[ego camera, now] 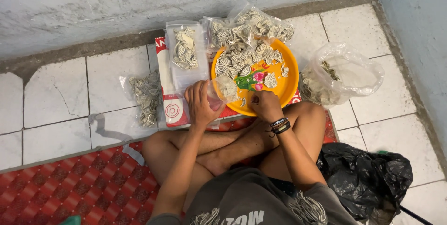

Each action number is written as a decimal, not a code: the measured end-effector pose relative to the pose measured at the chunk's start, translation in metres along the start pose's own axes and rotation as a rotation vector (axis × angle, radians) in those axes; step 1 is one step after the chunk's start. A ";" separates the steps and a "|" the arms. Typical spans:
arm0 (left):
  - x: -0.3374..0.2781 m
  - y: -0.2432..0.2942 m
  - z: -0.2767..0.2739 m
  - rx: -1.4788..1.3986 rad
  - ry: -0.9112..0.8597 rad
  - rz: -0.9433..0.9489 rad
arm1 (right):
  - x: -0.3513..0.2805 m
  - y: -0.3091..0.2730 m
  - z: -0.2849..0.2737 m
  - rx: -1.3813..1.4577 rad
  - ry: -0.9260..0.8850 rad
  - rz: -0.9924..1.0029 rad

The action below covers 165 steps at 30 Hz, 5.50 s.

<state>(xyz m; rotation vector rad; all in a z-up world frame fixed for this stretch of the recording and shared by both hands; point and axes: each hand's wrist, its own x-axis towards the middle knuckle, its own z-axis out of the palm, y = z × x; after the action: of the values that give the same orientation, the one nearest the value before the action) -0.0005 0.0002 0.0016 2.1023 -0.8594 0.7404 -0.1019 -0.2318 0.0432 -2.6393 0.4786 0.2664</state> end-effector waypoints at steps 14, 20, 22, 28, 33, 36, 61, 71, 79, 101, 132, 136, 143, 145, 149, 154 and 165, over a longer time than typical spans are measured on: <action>0.000 0.000 0.000 0.014 -0.007 0.003 | -0.004 0.001 -0.005 0.608 0.321 -0.065; 0.000 -0.001 0.001 0.004 0.007 0.026 | 0.000 -0.032 -0.014 0.859 0.397 -0.105; -0.001 -0.002 0.002 0.008 0.013 0.030 | -0.001 -0.048 -0.020 0.877 0.402 -0.117; 0.000 -0.001 0.001 0.004 0.015 0.031 | -0.007 -0.076 -0.031 0.828 0.382 -0.236; 0.000 -0.002 0.001 -0.002 0.011 0.026 | -0.010 -0.071 -0.030 0.870 0.383 -0.212; 0.000 -0.002 0.001 0.001 0.019 0.026 | -0.003 -0.056 -0.021 0.916 0.412 -0.205; -0.002 -0.001 0.002 0.054 -0.010 -0.002 | 0.032 -0.036 0.025 0.496 0.250 -0.046; 0.000 0.000 0.005 0.085 0.009 -0.014 | 0.036 -0.037 0.025 0.365 0.171 -0.242; -0.002 -0.003 0.005 0.093 0.010 -0.023 | 0.033 -0.015 0.008 0.521 0.204 -0.223; -0.006 -0.008 0.009 0.068 0.006 -0.043 | 0.008 -0.027 -0.016 0.250 0.363 -0.149; -0.003 -0.004 0.006 0.076 0.029 -0.082 | 0.032 -0.067 0.020 0.377 0.279 -0.195; -0.002 -0.004 0.004 0.080 0.032 -0.075 | 0.038 -0.071 0.022 0.342 0.208 -0.131; -0.005 -0.006 0.006 0.070 0.018 -0.088 | 0.028 -0.063 0.017 0.334 0.191 -0.189; -0.003 -0.005 0.005 0.079 0.024 -0.080 | 0.021 -0.061 0.009 0.334 0.168 -0.228; -0.002 -0.003 0.004 0.073 0.034 -0.078 | 0.009 -0.059 -0.005 0.389 0.097 -0.278; -0.002 -0.003 0.005 0.090 0.034 -0.060 | 0.005 -0.062 -0.003 0.373 0.100 -0.303; 0.000 -0.003 0.003 0.108 0.043 -0.029 | 0.018 -0.043 0.015 0.467 0.144 -0.175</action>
<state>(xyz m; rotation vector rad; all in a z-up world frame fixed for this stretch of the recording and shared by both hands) 0.0021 -0.0006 -0.0009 2.1805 -0.7798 0.8302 -0.0709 -0.1942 0.0413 -2.2297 0.3060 -0.0847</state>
